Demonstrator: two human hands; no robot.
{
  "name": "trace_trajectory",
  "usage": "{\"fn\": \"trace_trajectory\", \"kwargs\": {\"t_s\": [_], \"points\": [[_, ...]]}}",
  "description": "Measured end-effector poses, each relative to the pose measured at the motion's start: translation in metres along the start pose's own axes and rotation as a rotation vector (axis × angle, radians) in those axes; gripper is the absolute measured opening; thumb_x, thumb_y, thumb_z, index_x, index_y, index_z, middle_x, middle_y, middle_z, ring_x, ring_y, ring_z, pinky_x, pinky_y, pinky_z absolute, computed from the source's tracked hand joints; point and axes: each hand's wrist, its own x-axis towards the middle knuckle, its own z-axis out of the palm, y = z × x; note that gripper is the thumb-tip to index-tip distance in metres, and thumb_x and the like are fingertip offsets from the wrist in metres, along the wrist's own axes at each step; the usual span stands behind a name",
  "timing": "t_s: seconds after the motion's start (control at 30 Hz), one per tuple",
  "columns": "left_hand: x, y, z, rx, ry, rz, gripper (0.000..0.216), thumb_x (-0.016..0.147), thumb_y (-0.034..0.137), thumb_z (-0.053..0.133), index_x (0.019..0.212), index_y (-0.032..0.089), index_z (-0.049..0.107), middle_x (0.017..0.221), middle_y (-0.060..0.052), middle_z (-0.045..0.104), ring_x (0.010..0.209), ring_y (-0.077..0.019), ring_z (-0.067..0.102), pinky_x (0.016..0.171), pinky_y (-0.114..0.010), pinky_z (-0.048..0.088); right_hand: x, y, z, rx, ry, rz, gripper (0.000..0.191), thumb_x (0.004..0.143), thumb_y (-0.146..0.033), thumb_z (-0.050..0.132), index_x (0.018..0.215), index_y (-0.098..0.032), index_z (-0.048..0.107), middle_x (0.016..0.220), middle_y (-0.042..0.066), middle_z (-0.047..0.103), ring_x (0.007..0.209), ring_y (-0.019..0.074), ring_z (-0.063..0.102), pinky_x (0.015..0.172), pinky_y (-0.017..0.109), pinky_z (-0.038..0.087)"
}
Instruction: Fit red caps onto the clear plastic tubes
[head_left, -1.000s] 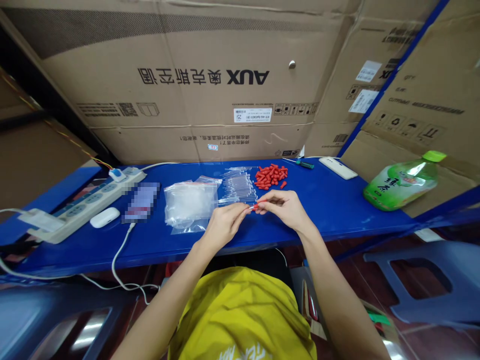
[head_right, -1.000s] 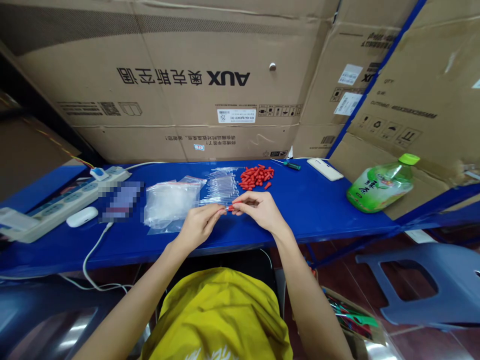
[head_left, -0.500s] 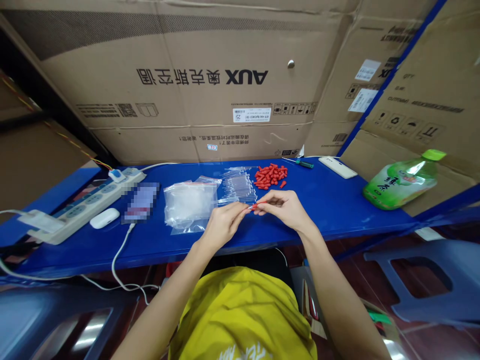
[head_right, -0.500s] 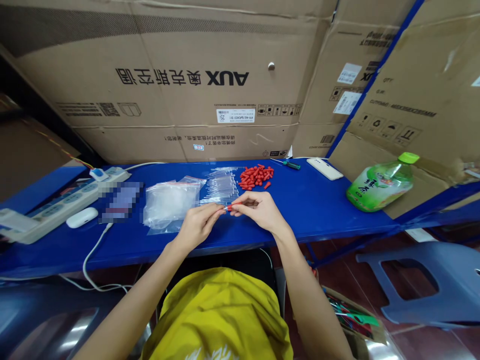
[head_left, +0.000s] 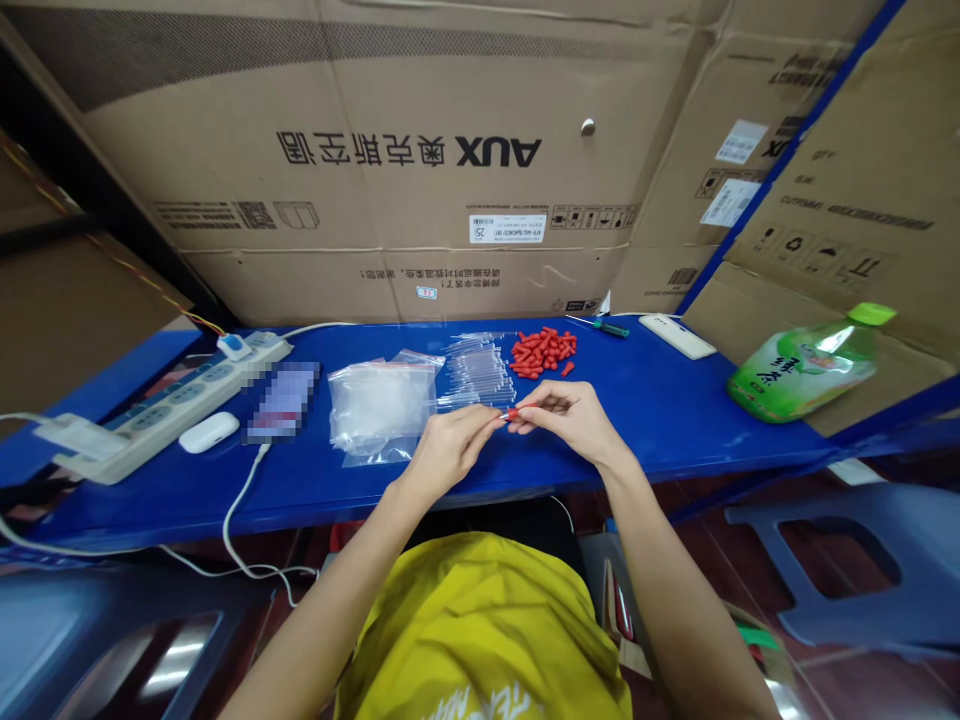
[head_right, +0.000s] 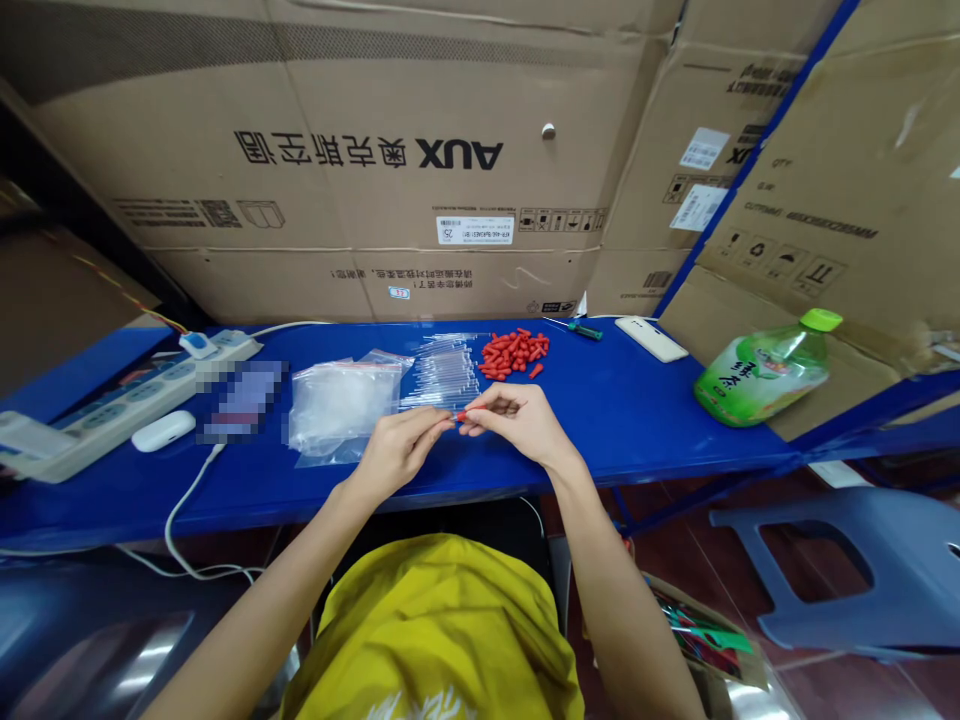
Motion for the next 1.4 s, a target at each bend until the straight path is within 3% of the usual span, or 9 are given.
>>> {"fn": "trace_trajectory", "kwargs": {"t_s": [0.83,1.0,1.17,1.4], "points": [[0.001,0.004,-0.001,-0.028,-0.065,-0.113,0.03,0.112,0.033,0.046,0.102,0.018,0.069,0.088,-0.004,0.075,0.076,-0.0147,0.07,0.073,-0.025,0.051,0.002,0.0,0.005,-0.001,-0.022,0.022,0.033,0.076,-0.046,0.091,0.09,-0.018,0.08,0.081,0.007,0.082,0.077,0.024,0.081,0.076,0.038,0.068],[0.003,0.004,0.0,0.12,-0.114,-0.241,0.028,0.112,0.036,0.046,0.11,0.022,0.071,0.102,-0.003,0.077,0.091,-0.0176,0.072,0.079,-0.027,0.051,0.003,0.003,-0.009,-0.196,0.013,-0.004,0.035,0.082,-0.05,0.085,0.099,-0.02,0.081,0.086,0.005,0.081,0.079,0.022,0.077,0.077,0.037,0.063],[0.005,0.001,0.002,0.264,-0.126,-0.323,0.031,0.112,0.035,0.045,0.104,0.022,0.071,0.104,-0.005,0.072,0.092,-0.019,0.068,0.082,-0.03,0.051,0.005,0.005,-0.025,-0.536,-0.005,-0.017,0.024,0.088,-0.043,0.077,0.097,-0.021,0.083,0.094,0.005,0.081,0.08,0.0197,0.071,0.071,0.031,0.053],[0.003,-0.005,0.006,0.3,-0.101,-0.33,0.02,0.108,0.025,0.05,0.106,0.02,0.069,0.11,-0.008,0.069,0.103,-0.0252,0.06,0.094,-0.041,0.049,0.004,0.01,-0.013,-0.769,-0.073,0.046,0.011,0.088,-0.033,0.078,0.091,-0.023,0.076,0.08,-0.002,0.077,0.069,0.0156,0.066,0.066,0.027,0.044]]}}
